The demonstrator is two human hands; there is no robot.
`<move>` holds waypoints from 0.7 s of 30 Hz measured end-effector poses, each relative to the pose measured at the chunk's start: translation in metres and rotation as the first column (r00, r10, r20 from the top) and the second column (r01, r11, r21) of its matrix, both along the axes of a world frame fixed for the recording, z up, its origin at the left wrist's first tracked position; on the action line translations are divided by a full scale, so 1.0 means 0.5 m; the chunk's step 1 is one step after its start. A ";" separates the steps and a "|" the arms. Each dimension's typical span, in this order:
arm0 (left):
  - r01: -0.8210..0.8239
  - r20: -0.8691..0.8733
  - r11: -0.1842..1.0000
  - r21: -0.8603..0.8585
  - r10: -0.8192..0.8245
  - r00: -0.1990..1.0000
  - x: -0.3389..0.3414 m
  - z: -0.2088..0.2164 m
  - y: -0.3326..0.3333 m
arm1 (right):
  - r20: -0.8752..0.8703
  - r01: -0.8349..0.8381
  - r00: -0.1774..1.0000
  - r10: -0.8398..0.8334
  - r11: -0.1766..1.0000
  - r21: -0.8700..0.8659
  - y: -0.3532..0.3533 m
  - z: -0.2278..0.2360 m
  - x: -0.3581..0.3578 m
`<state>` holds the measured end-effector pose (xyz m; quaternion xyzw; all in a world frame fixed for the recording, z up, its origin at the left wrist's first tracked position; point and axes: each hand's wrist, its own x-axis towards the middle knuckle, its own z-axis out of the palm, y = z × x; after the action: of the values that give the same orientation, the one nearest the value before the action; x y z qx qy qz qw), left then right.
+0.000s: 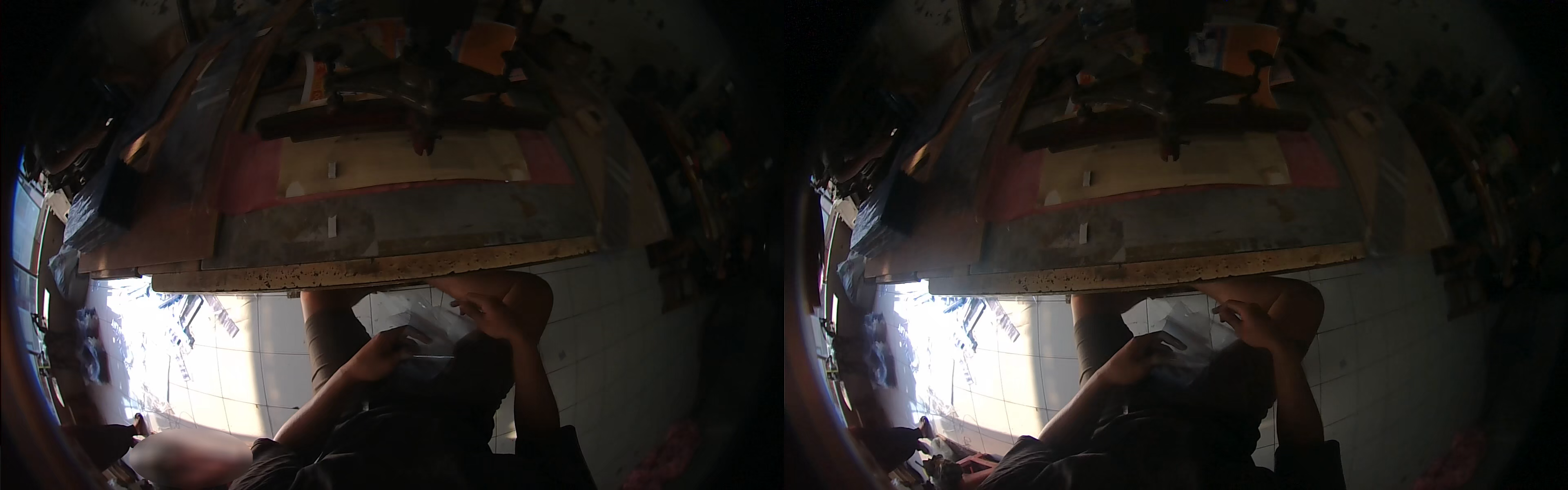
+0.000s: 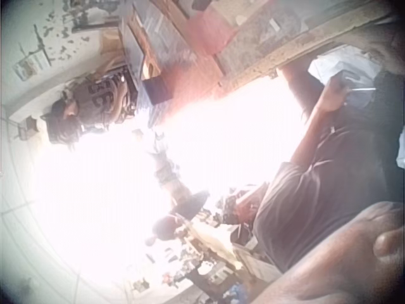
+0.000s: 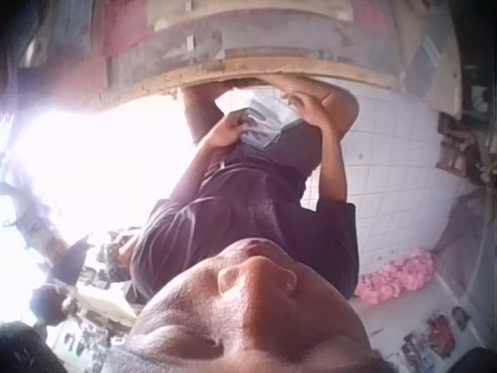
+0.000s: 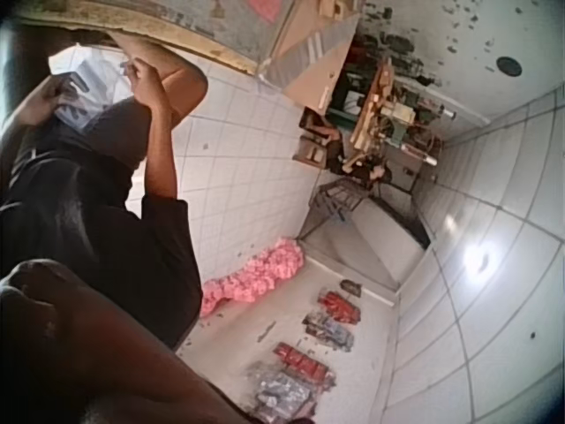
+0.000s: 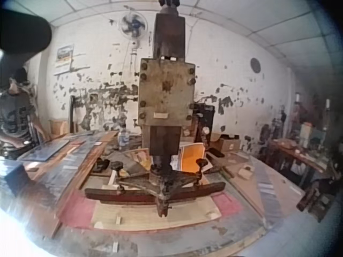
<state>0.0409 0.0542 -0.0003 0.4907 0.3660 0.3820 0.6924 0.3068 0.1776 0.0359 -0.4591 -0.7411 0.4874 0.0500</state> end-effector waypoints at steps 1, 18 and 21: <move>0.000 0.004 1.000 0.017 0.000 1.000 -0.001 -0.004 0.000 | 0.011 0.004 1.000 -0.004 1.000 0.007 -0.004 0.003 -0.005; -0.308 0.072 0.941 -0.137 0.320 0.945 0.017 -0.056 0.043 | -0.405 -0.428 0.798 0.447 0.893 0.141 -0.109 0.167 -0.002; -0.331 0.141 0.926 -0.184 0.358 0.923 0.023 -0.044 0.052 | 0.056 -0.327 0.944 0.326 0.945 0.008 -0.126 0.240 -0.039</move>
<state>0.0526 0.0804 -0.0222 0.3276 0.4146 0.5087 0.6797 0.2874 0.1149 0.1557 -0.3428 -0.8121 0.4698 -0.0474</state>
